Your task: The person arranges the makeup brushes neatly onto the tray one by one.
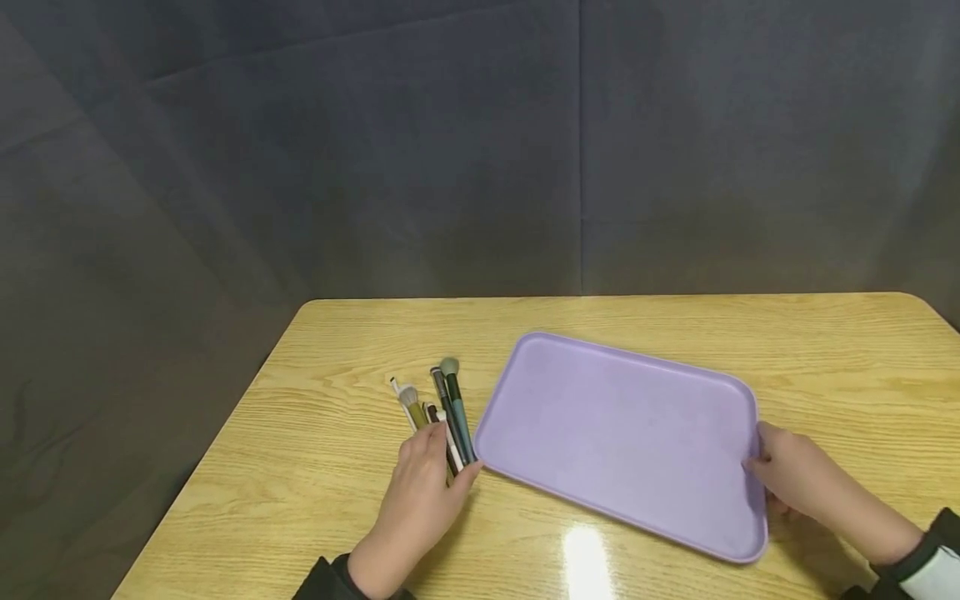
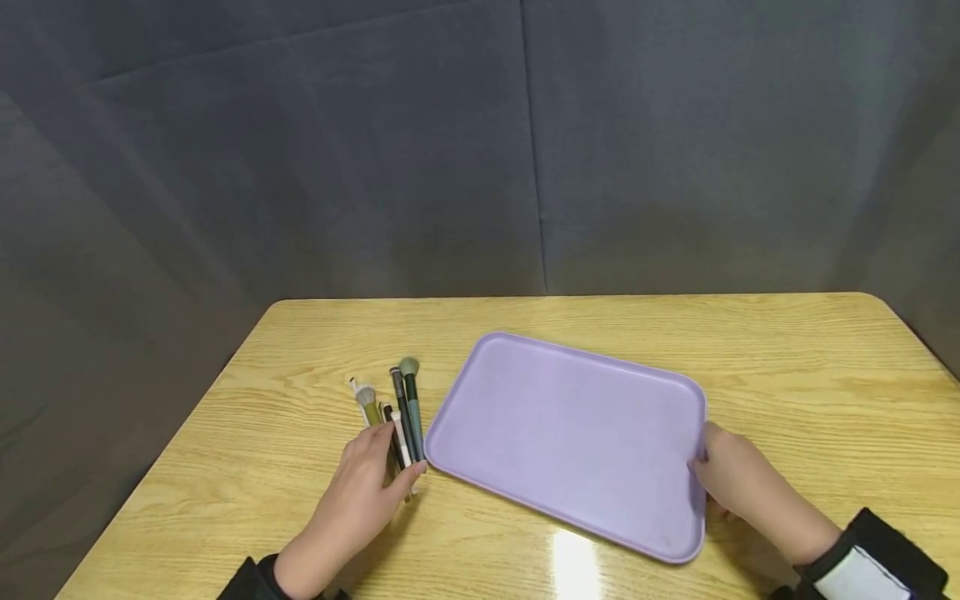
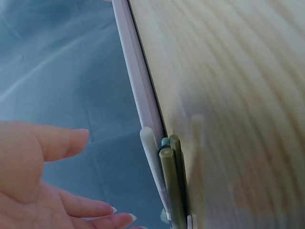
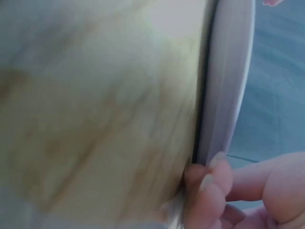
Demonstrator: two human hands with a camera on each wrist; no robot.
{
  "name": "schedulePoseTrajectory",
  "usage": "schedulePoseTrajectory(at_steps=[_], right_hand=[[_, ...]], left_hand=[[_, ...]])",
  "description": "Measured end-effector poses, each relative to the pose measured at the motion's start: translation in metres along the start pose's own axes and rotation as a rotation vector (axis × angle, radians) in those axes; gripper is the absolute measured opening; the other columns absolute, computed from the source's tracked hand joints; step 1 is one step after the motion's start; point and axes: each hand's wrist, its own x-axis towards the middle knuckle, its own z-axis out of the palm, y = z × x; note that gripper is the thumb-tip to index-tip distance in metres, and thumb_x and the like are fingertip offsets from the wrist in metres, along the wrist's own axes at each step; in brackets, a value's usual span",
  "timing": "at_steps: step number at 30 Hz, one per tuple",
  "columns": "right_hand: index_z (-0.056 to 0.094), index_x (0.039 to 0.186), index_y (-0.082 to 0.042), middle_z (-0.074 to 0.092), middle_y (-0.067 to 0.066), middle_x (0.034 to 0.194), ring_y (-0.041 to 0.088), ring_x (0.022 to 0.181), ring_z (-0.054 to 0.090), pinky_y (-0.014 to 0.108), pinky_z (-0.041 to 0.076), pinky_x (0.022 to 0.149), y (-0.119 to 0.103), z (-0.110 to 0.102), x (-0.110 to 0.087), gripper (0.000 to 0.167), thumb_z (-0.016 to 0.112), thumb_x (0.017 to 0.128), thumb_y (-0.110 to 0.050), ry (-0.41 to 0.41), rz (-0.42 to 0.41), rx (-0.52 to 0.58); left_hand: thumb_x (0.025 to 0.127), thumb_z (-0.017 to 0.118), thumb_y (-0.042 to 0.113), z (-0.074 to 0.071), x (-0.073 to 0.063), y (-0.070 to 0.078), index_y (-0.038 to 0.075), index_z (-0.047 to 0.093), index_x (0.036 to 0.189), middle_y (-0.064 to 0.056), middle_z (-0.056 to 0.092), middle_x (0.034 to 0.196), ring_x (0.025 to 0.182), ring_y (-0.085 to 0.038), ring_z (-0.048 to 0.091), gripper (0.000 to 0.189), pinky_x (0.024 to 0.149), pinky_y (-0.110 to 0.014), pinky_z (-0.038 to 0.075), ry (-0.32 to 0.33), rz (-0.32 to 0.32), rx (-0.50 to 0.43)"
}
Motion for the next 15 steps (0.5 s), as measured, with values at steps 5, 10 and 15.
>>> schedulePoseTrajectory(at_steps=[5, 10, 15], right_hand=[[0.035, 0.112, 0.030, 0.050, 0.005, 0.060, 0.016, 0.044, 0.053, 0.033, 0.049, 0.040, 0.003, -0.004, 0.005, 0.037, 0.053, 0.092, 0.004, -0.015, 0.002, 0.029], [0.034, 0.114, 0.030, 0.051, 0.005, 0.062, 0.017, 0.045, 0.053, 0.034, 0.050, 0.040, 0.005, -0.007, 0.008, 0.039, 0.053, 0.092, 0.003, -0.033, 0.005, 0.038], [0.025, 0.123, 0.034, 0.051, 0.006, 0.063, 0.017, 0.045, 0.053, 0.035, 0.050, 0.041, 0.006, -0.011, 0.014, 0.052, 0.052, 0.092, 0.003, -0.041, 0.007, 0.032]], left_hand=[[0.090, 0.071, 0.022, -0.005, 0.001, -0.002, -0.019, 0.048, 0.127, -0.034, 0.049, 0.127, 0.121, -0.047, 0.045, 0.059, 0.097, -0.055, 0.043, -0.013, -0.045, -0.004], [0.090, 0.070, 0.021, -0.008, 0.004, -0.006, -0.019, 0.048, 0.127, -0.034, 0.050, 0.127, 0.120, -0.047, 0.047, 0.058, 0.097, -0.055, 0.043, -0.023, -0.099, -0.023], [0.090, 0.069, 0.018, -0.007, 0.006, -0.012, -0.019, 0.048, 0.126, -0.034, 0.051, 0.125, 0.118, -0.047, 0.048, 0.056, 0.096, -0.055, 0.044, -0.025, -0.140, -0.040]])
